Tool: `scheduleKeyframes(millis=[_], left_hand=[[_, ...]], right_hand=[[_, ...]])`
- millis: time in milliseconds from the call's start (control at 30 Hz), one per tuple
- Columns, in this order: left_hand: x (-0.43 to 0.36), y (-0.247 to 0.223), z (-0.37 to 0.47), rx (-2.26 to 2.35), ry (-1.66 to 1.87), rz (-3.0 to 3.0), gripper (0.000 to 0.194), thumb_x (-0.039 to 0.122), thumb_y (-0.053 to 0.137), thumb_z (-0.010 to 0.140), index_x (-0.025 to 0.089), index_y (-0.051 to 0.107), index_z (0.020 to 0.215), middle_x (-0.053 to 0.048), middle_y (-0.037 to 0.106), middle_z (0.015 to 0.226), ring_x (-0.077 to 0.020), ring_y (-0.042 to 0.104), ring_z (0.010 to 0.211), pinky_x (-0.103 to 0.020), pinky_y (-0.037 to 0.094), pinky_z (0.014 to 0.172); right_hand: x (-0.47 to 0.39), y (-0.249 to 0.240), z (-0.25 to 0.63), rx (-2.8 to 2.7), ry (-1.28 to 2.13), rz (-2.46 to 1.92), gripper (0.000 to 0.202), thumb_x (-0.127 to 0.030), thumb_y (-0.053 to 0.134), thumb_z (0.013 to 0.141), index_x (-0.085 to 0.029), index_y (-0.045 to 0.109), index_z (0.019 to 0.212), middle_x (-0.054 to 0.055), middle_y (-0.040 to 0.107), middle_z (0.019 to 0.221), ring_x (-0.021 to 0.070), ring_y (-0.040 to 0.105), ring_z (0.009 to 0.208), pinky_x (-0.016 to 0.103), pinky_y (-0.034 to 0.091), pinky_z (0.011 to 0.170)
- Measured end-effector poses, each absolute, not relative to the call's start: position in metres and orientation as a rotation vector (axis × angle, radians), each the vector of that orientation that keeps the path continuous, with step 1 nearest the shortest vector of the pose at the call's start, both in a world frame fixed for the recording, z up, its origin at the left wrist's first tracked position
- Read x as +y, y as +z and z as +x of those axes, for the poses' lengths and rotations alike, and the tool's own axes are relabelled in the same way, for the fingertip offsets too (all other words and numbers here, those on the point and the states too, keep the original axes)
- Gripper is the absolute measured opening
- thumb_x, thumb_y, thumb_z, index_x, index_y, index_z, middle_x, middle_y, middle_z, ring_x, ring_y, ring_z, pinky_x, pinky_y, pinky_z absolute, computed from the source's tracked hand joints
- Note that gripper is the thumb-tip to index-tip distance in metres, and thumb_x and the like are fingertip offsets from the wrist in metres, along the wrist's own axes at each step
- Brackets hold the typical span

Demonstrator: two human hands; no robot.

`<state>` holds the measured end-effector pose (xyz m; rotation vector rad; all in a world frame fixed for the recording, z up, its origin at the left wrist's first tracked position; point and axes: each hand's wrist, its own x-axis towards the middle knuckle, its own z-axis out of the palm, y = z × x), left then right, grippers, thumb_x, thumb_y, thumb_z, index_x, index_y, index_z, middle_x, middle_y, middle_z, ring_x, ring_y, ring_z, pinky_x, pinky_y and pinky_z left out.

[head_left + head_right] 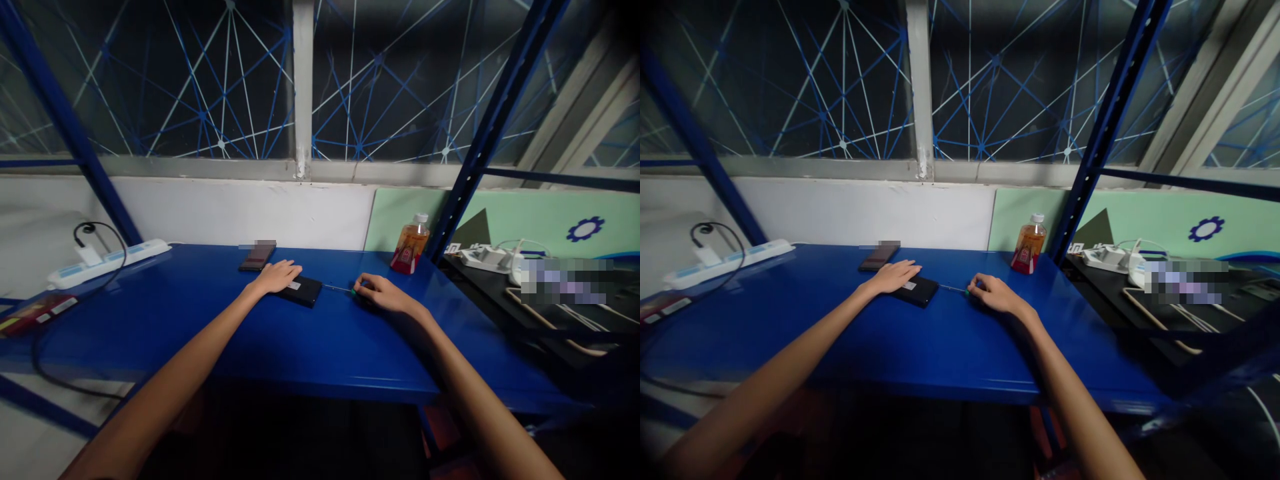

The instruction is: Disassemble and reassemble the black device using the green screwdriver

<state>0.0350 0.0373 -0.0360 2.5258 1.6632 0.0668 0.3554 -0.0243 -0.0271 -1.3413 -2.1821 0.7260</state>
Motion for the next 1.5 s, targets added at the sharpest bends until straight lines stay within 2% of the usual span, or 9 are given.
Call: scheduleKeyframes(millis=[133,300,467,600,867,1100,1233,1400,1500], left_hand=[[0.038,-0.037,0.035,1.666,0.083,2.533,0.058,0.057,0.013,0.096,0.032,0.044,0.138,-0.005,0.034,0.152,-0.0276,0.028,0.141,-0.051,0.028,0.109],[0.039,-0.038,0.034,1.665,0.105,2.559,0.057,0.056,0.013,0.097,0.032,0.046,0.137,-0.003,0.037,0.151,-0.0282,0.03,0.14,-0.049,0.027,0.11],[0.038,-0.038,0.033,1.66,0.125,2.576,0.056,0.054,0.015,0.097,0.031,0.048,0.136,-0.004,0.038,0.15,-0.0287,0.032,0.139,-0.048,0.028,0.109],[0.037,-0.038,0.033,1.659,0.137,2.571,0.056,0.055,0.016,0.097,0.031,0.049,0.135,-0.005,0.039,0.15,-0.0289,0.033,0.139,-0.049,0.028,0.109],[0.035,-0.035,0.035,1.652,0.126,2.56,0.056,0.055,0.016,0.096,0.031,0.048,0.136,-0.005,0.039,0.15,-0.0303,0.032,0.139,-0.05,0.029,0.108],[0.037,-0.037,0.034,1.644,0.108,2.567,0.057,0.056,0.014,0.096,0.033,0.048,0.135,-0.004,0.038,0.151,-0.0283,0.032,0.139,-0.049,0.029,0.109],[0.036,-0.037,0.034,1.658,0.105,2.549,0.058,0.057,0.014,0.095,0.033,0.047,0.136,-0.004,0.037,0.151,-0.0287,0.032,0.139,-0.05,0.028,0.109],[0.035,-0.036,0.035,1.676,0.102,2.544,0.055,0.055,0.016,0.096,0.033,0.048,0.135,-0.003,0.039,0.15,-0.0285,0.033,0.139,-0.048,0.029,0.109],[0.032,-0.037,0.035,1.696,0.1,2.539,0.055,0.054,0.015,0.097,0.034,0.048,0.135,-0.004,0.037,0.151,-0.0302,0.028,0.14,-0.053,0.026,0.109]], right_hand=[[-0.02,-0.03,0.361,-2.225,0.718,-1.367,0.043,-0.059,0.057,0.079,-0.017,0.063,0.073,-0.001,0.053,0.06,0.0115,0.042,0.053,0.025,0.029,0.049],[-0.019,-0.033,0.357,-2.253,0.706,-1.384,0.046,-0.06,0.064,0.071,-0.018,0.052,0.057,-0.005,0.041,0.052,0.0095,0.034,0.05,0.024,0.025,0.048],[-0.022,-0.032,0.353,-2.219,0.685,-1.372,0.037,-0.051,0.067,0.07,-0.019,0.051,0.064,-0.005,0.047,0.055,0.0101,0.039,0.052,0.023,0.027,0.05],[-0.023,-0.033,0.351,-2.175,0.853,-1.351,0.036,-0.053,0.064,0.073,-0.019,0.053,0.071,-0.002,0.055,0.056,0.0108,0.045,0.048,0.024,0.03,0.049],[-0.026,-0.028,0.35,-2.223,0.633,-1.406,0.054,-0.061,0.042,0.086,-0.019,0.047,0.053,-0.002,0.041,0.051,0.0106,0.033,0.048,0.027,0.023,0.048],[-0.024,-0.027,0.358,-2.218,0.504,-1.461,0.049,-0.068,0.058,0.072,-0.02,0.054,0.067,-0.003,0.049,0.058,0.0119,0.04,0.054,0.025,0.026,0.051],[-0.025,-0.029,0.354,-2.201,0.444,-1.463,0.047,-0.065,0.065,0.068,-0.021,0.054,0.075,-0.002,0.054,0.063,0.013,0.045,0.057,0.024,0.028,0.052],[-0.029,-0.025,0.349,-2.242,0.453,-1.452,0.046,-0.063,0.049,0.082,-0.02,0.058,0.07,0.0,0.056,0.061,0.0134,0.047,0.055,0.026,0.028,0.052],[-0.029,-0.023,0.352,-2.253,0.438,-1.46,0.051,-0.061,0.042,0.087,-0.019,0.06,0.065,0.0,0.054,0.058,0.013,0.045,0.054,0.027,0.027,0.052]])
